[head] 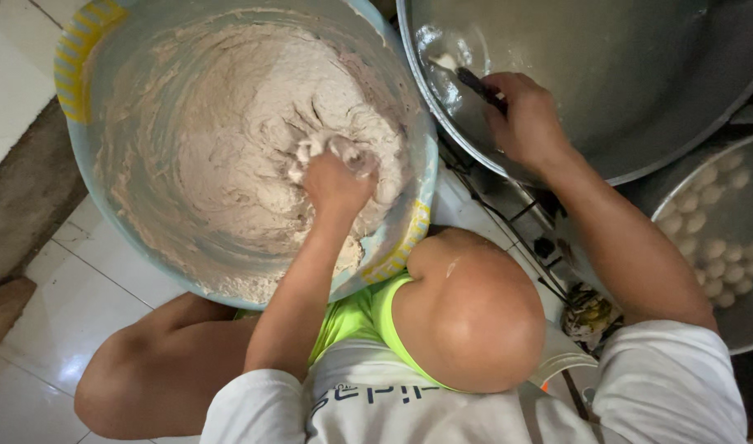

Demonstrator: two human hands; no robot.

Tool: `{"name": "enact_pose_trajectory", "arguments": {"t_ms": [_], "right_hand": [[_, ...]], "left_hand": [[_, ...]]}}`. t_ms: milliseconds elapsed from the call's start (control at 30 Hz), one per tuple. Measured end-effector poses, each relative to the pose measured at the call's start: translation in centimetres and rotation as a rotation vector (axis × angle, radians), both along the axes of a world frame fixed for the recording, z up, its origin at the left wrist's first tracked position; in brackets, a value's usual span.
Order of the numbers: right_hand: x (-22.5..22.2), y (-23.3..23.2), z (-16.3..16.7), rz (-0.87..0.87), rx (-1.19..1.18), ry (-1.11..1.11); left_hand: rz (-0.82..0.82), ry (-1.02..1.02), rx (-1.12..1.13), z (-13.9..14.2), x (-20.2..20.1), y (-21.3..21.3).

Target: The person scoops dough from a large bowl using a spoon and drops small portions into a pot of boiling water. They repeat this process continuously, forming meatballs that cook in the water.

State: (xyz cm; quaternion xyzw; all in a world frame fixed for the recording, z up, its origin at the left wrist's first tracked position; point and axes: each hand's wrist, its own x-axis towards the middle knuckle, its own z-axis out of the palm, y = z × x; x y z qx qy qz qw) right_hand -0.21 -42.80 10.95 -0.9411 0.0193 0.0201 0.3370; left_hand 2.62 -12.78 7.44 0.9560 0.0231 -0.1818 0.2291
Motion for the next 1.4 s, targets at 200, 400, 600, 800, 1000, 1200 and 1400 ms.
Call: {"name": "enact_pose_trajectory", "arguments": {"t_ms": [200, 400, 600, 800, 1000, 1200, 1400], "right_hand": [[-1.1, -1.5, 2.3, -0.102, 0.082, 0.009], [-7.3, -5.7, 6.2, -0.315, -0.097, 0.122], [-10.7, -5.7, 7.9, -0.423, -0.139, 0.145], [-8.3, -0.9, 9.0, -0.376, -0.075, 0.199], [-7.2, 4.1, 10.8, -0.161, 0.268, 0.552], [-7.3, 5.8, 11.0, 0.062, 0.167, 0.330], [-7.5, 5.7, 10.1, 0.189, 0.254, 0.218]], "left_hand": [[0.169, 0.321, 0.078, -2.6, 5.0, 3.3], [0.264, -0.059, -0.286, -9.7, 13.3, 5.9], [-0.101, -0.029, -0.337, -12.6, 10.4, 0.2], [-0.496, -0.299, -0.234, -8.9, -0.3, -3.6], [-0.358, -0.303, -0.459, -3.3, -3.0, -4.2], [-0.189, -0.281, -0.699, -0.2, -2.8, -4.6], [-0.198, -0.181, -0.583, -0.4, -3.1, -5.3]]}}
